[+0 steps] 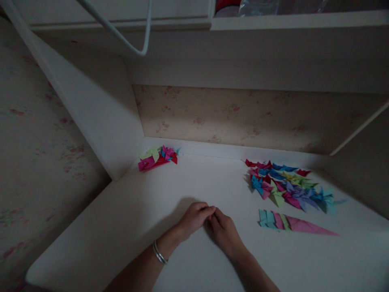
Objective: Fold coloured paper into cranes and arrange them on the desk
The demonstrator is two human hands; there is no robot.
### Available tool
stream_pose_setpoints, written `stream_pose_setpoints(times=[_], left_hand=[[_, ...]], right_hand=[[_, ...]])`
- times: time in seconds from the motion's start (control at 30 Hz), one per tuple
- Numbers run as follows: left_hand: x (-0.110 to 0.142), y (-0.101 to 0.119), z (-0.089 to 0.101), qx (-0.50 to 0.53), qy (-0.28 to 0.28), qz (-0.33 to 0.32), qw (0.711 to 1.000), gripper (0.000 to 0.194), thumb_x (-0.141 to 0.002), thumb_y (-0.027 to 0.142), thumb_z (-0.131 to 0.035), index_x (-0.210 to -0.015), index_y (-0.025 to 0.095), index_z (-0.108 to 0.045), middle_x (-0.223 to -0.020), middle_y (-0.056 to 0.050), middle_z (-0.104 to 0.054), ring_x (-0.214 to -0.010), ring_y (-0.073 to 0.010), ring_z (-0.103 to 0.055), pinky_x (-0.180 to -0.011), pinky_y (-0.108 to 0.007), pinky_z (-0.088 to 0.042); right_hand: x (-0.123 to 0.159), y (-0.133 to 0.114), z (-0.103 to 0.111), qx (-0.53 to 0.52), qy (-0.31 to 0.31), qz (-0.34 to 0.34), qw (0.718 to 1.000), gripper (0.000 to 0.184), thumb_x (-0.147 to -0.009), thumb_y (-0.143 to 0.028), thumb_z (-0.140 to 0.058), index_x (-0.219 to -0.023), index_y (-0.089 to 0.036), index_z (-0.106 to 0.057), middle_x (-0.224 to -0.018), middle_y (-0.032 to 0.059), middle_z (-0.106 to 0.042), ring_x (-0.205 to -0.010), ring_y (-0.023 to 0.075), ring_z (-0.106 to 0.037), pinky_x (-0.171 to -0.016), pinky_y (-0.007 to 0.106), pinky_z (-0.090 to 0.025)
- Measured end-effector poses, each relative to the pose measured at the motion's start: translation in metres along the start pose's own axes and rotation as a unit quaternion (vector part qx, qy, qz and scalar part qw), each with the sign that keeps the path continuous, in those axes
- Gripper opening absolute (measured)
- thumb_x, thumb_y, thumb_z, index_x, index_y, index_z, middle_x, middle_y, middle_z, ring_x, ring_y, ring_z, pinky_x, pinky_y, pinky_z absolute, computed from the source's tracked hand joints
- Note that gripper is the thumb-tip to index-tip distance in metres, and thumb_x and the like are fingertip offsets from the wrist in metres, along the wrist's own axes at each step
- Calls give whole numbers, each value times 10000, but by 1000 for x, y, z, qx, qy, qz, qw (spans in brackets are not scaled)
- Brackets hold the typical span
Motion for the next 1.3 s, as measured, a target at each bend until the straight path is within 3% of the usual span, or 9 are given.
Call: stream_pose_setpoints(times=[0.47,0.63,0.8,0.9,1.03,1.2,1.3], left_hand=[[1,-1,-1,13,-7,-6,1000,334,-764,434,-577,-574,182,-467,-448,88,-312,-448,-74,-258,-474,-262,-177],[-2,-6,3,32,1,-7,999,366,-763,479,-590,-589,179,-473,-453,87,-323,-423,-64,-263,-446,-259,-156],[-10,-12,11,97,-9,2,995,371,-783,515,-573,-641,182,-488,-435,103,-287,-382,-52,-195,-417,-261,-99],[-13,-14,14,147,-7,16,989,317,-779,470,-578,-675,182,-494,-458,110,-279,-386,-48,-174,-406,-248,-104],[-16,-16,15,167,6,22,986,215,-744,375,-600,-725,187,-495,-503,107,-319,-390,-42,-216,-400,-223,-143],[-20,-21,16,113,16,16,993,178,-756,355,-571,-774,180,-546,-519,86,-360,-400,-53,-291,-401,-216,-187],[-25,-22,16,67,9,-1,998,227,-769,394,-573,-797,168,-583,-534,58,-407,-424,-64,-308,-424,-231,-210]], right_hand=[[2,0,0,-1,-2,-12,1000,262,-928,-358,-345,-872,-204,-550,-759,34,-641,-668,166,-576,-611,251,-368],[-9,6,0,-73,1,-16,997,228,-884,-349,-410,-789,-201,-555,-686,-4,-601,-627,140,-534,-587,235,-371],[-62,9,-5,-194,-82,-41,977,240,-836,-382,-436,-826,-185,-573,-581,-32,-559,-513,122,-513,-513,230,-384],[-107,3,-4,-75,-97,-26,992,290,-859,-372,-385,-912,-163,-579,-648,2,-622,-505,123,-549,-494,230,-413],[-164,-15,-16,85,-99,12,991,277,-860,-252,-376,-971,-140,-604,-846,63,-685,-673,140,-612,-591,229,-451],[-211,-43,-61,208,-141,73,965,175,-800,-188,-511,-866,-138,-664,-972,104,-680,-976,216,-580,-819,269,-429],[-229,-57,-89,263,-148,91,949,237,-823,-219,-508,-990,-151,-662,-1103,120,-630,-1113,240,-516,-902,297,-406]])
Point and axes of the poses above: each hand's wrist, its own x-axis away from the middle knuckle, its own z-axis out of the back of the hand, y = z × x, the point moved 6 cm from there along -x, towards the middle knuckle
